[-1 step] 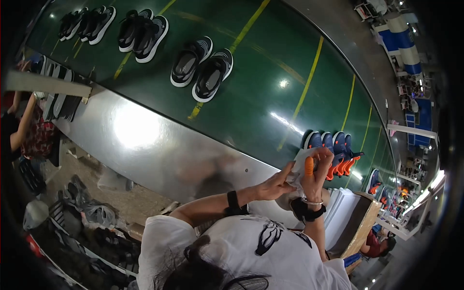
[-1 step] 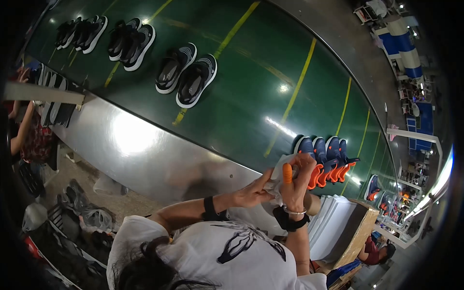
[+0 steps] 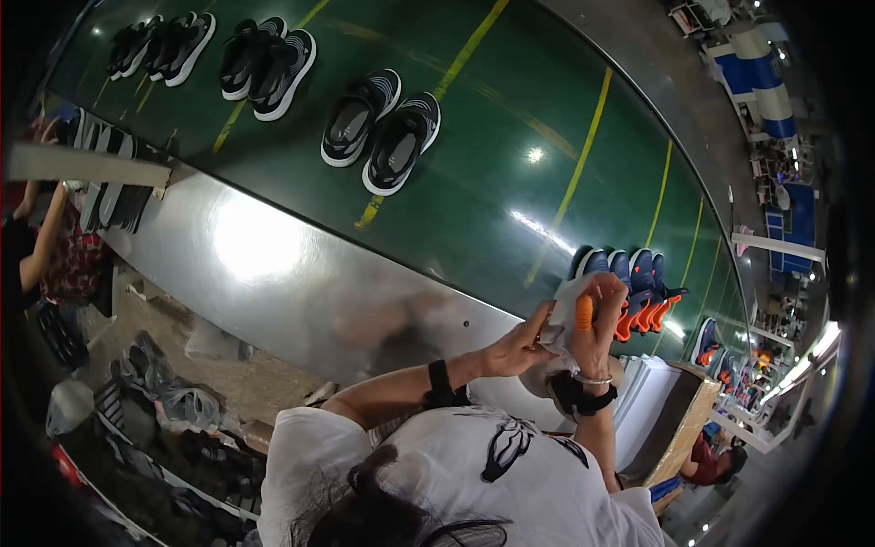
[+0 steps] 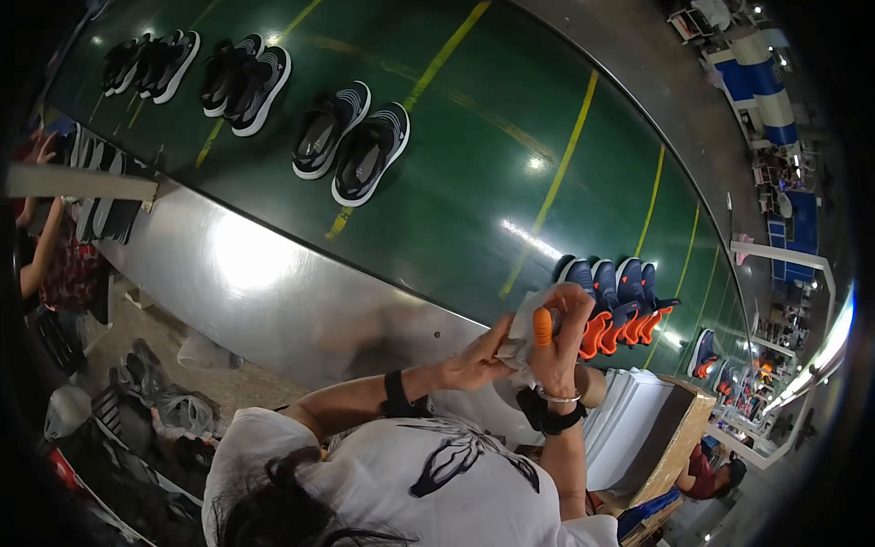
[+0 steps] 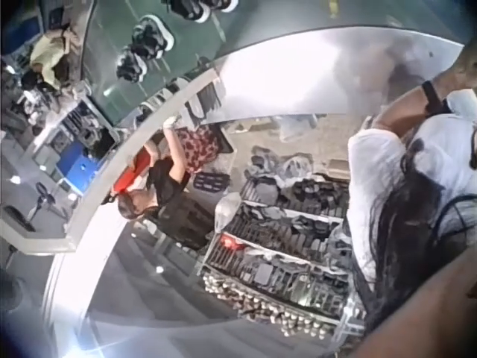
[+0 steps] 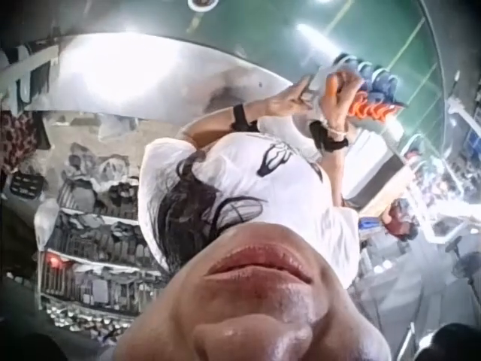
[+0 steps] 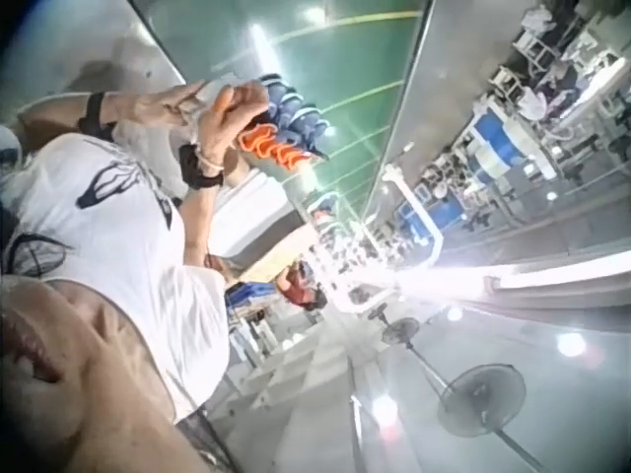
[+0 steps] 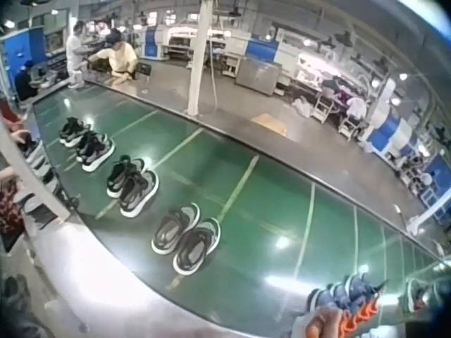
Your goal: Insert shoe lasts into finished sneakers and prepare them for packaging on an assembly line.
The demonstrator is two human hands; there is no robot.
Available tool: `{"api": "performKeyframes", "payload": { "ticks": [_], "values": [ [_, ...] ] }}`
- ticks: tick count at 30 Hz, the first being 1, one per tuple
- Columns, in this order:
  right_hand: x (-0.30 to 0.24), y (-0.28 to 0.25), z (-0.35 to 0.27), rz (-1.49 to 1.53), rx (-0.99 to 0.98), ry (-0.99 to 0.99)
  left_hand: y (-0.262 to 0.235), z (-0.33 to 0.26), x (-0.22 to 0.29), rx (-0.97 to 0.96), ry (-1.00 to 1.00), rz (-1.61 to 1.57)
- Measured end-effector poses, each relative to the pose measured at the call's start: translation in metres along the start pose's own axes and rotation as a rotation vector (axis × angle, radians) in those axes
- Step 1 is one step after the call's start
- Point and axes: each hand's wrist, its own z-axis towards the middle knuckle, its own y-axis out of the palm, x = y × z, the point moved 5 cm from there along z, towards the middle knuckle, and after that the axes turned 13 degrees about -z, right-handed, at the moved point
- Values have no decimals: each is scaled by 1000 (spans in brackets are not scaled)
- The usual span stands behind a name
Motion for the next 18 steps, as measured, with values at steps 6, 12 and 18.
{"api": "performKeyframes", "payload": {
  "ticks": [6, 12, 18],
  "values": [
    [5, 31, 24, 6, -373, 80, -43, 10, 27, 60, 166, -50],
    [34, 40, 25, 429, -365, 344, -57, 15, 30, 46, 20, -307],
    [26, 39, 32, 92, -406, 11, -56, 23, 25, 266, 300, 126]
  ]
}}
